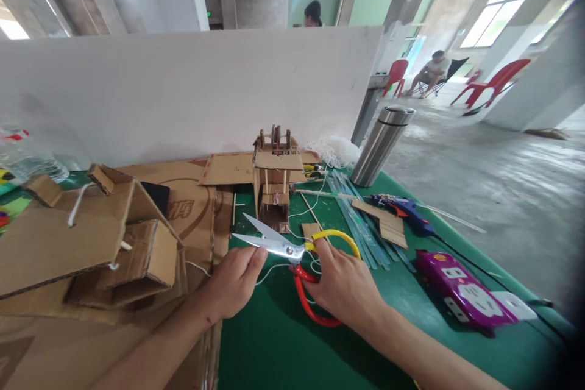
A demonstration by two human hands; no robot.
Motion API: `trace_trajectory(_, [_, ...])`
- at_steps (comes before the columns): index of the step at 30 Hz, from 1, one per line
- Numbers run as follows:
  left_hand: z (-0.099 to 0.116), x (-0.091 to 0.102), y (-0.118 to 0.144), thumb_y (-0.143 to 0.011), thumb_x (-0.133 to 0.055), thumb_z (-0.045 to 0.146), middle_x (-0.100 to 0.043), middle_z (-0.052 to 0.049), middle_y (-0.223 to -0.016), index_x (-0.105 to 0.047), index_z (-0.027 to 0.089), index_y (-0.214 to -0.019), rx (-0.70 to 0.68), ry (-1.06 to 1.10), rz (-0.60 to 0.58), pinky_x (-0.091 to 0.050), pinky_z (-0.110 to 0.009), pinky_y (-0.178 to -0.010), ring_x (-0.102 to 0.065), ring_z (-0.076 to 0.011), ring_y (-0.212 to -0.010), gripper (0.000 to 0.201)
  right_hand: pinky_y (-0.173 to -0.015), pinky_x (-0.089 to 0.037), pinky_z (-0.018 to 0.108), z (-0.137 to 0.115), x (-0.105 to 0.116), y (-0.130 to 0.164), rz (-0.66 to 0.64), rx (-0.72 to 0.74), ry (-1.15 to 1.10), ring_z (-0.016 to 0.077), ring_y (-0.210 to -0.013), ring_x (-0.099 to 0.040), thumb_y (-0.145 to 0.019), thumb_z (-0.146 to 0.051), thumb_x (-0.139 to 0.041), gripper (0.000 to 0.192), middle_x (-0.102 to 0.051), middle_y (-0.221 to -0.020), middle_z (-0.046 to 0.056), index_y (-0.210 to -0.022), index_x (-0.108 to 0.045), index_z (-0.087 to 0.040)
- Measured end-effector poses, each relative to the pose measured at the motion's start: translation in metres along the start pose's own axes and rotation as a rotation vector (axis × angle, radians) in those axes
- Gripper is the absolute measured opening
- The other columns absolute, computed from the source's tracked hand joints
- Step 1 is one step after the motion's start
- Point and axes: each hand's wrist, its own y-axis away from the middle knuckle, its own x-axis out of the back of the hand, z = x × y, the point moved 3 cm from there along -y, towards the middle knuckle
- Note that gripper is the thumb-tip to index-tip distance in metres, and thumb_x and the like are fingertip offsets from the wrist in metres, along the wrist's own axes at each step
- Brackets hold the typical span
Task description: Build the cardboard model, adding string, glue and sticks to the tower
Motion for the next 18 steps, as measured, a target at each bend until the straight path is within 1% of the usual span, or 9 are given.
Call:
trace_trajectory(4, [-0.0014,-0.0016,-0.0020,-0.100,-0.028,0.044,-0.057,-0.001,-0.066,-0.052,0.022,-0.070,0.011,0.020,-0.012,-0.042,-0.032,-0.067,-0.056,-0.0196,-0.068,0.044,-0.047,-0.038,0.028,0.0003,-0.0021,0.0021,-0.016,-0.021,-0.008,0.0239,-0.053,-0.069,-0.067,-0.022,-0.055,0.025,-0.073,-0.071,0.007,-0.091,-0.052,-0.016])
trace_trajectory(9, [-0.0018,-0.0032,-0.0028,-0.099,-0.027,0.045,-0.052,0.001,-0.065,-0.047,0.022,-0.069,0.039,0.052,-0.025,-0.040,-0.033,-0.066,-0.052,-0.0182,-0.066,0.043,-0.045,-0.031,0.027,0.0015,-0.0038,0.0027,-0.029,-0.026,-0.021,0.0243,-0.050,-0.068,-0.064,-0.020,-0.053,0.023,-0.071,-0.065,0.007,-0.086,-0.053,-0.016])
trace_trajectory(14, [0.0005,-0.0031,-0.0029,-0.099,-0.026,0.046,-0.053,0.000,-0.066,-0.048,0.021,-0.070,0.039,0.066,-0.032,-0.040,-0.033,-0.067,-0.052,-0.0181,-0.067,0.043,-0.045,-0.026,0.026,0.0027,-0.0032,0.0029,-0.061,-0.046,-0.042,0.0227,-0.050,-0.066,-0.063,-0.019,-0.052,0.024,-0.070,-0.066,0.006,-0.087,-0.051,-0.017])
trace_trajectory(18, [0.0007,-0.0029,-0.0032,-0.099,-0.026,0.047,-0.054,0.000,-0.066,-0.049,0.021,-0.070,0.048,0.057,-0.030,-0.042,-0.033,-0.067,-0.053,-0.0185,-0.067,0.045,-0.047,-0.028,0.026,0.0028,-0.0025,0.0017,-0.097,-0.048,-0.039,0.0223,-0.054,-0.067,-0.065,-0.019,-0.053,0.026,-0.071,-0.069,0.005,-0.091,-0.050,-0.018])
